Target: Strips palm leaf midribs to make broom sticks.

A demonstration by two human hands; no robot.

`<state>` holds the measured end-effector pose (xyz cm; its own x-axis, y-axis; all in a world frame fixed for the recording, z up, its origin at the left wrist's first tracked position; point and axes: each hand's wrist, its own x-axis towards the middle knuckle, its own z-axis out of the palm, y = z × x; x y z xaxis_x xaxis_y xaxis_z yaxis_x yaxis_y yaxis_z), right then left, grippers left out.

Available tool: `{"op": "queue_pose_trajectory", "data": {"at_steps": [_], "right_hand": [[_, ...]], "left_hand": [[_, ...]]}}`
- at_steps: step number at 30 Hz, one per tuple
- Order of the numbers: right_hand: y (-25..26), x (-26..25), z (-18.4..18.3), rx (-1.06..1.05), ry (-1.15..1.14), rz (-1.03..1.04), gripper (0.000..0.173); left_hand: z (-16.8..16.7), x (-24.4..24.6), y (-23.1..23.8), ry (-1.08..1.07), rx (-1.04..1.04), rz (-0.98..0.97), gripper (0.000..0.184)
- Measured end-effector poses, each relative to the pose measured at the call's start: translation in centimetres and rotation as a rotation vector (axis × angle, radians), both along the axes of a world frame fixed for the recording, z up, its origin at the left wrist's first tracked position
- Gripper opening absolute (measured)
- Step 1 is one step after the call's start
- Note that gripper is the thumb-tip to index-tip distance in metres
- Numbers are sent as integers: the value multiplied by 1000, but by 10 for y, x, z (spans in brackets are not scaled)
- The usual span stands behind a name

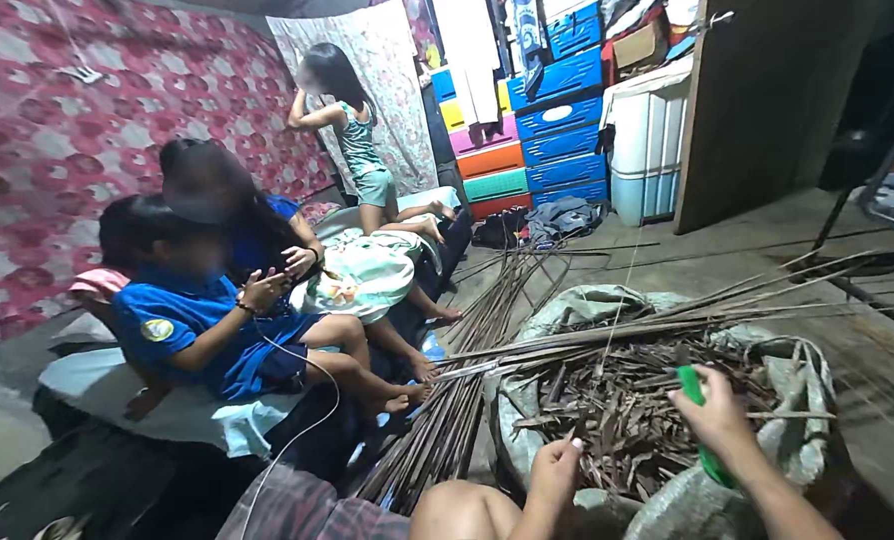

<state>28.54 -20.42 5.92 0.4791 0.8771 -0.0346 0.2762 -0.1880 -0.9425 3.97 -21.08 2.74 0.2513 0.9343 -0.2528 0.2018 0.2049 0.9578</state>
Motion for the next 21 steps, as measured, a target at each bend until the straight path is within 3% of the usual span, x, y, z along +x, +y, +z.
{"op": "queue_pose_trajectory", "data": {"at_steps": [2,5,8,15,21], "right_hand": [[-3,-15,3,-96,-125,180,54],[-7,-28,1,-204,-348,477,55],[-17,-51,11,-234,-493,636,51],[-31,-92,24,-313,-586,657,48],[-34,-95,26,-397,-599,674,42]], "left_hand": [[1,1,-1,17,5,31,32],[-2,4,0,44,64,76,32],[8,8,3,180,153,124,34],[33,20,6,479,233,81,33],[34,19,12,537,208,95,33]]}}
